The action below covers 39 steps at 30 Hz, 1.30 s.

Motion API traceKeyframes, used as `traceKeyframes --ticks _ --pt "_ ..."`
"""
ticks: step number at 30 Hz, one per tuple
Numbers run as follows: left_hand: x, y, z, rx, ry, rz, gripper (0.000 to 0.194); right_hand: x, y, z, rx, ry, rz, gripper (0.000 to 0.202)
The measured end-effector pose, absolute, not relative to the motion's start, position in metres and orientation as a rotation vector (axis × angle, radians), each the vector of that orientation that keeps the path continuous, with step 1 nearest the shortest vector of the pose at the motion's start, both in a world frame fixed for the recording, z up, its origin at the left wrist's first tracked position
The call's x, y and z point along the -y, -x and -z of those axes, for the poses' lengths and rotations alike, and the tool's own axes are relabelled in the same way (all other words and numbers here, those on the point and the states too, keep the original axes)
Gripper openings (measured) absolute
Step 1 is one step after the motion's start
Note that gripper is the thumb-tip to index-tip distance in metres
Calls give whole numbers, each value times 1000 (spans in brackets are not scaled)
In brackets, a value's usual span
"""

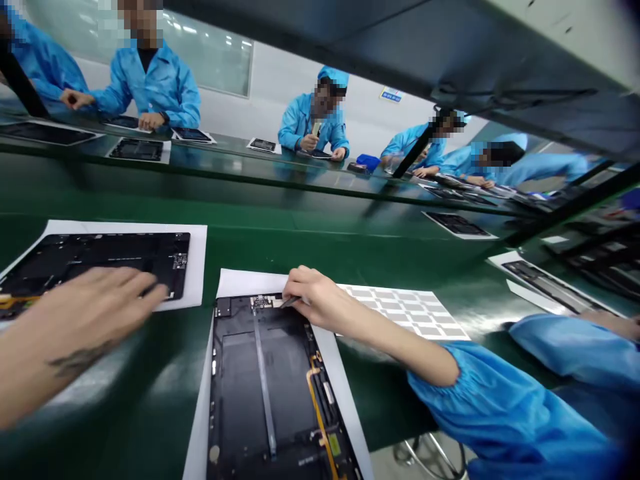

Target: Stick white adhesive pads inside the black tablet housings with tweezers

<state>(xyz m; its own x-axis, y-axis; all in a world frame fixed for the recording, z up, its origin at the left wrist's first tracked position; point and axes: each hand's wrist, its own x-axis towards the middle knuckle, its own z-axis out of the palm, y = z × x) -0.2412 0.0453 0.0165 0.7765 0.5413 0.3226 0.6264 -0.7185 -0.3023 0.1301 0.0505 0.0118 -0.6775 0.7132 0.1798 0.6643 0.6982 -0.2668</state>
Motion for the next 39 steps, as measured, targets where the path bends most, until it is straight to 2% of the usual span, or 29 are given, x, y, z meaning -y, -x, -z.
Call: traceKeyframes --ticks 4,7,13,19,23,28,33,39 --pt "-38 148 -25 487 2663 395 37 -59 -119 -20 2861 1087 -187 16" --pt "-46 113 -10 478 2744 344 30 -64 -114 -23 2969 1076 -106 13" --pt "-51 111 24 532 2795 362 30 -66 -101 -35 3193 1019 11 12" --pt "-48 112 23 542 2822 428 30 -65 -100 -47 3350 958 172 13" --pt "-46 110 23 566 2813 452 30 -73 -122 -55 3430 1001 140 15" --pt "-44 109 23 598 2809 439 30 -75 -154 -53 3098 1076 -93 19" --pt "-45 110 28 610 2842 461 32 -52 -166 -27 2583 1076 -371 17" --pt "-44 111 25 577 2785 452 33 -40 -165 -15 2306 1235 -474 16"
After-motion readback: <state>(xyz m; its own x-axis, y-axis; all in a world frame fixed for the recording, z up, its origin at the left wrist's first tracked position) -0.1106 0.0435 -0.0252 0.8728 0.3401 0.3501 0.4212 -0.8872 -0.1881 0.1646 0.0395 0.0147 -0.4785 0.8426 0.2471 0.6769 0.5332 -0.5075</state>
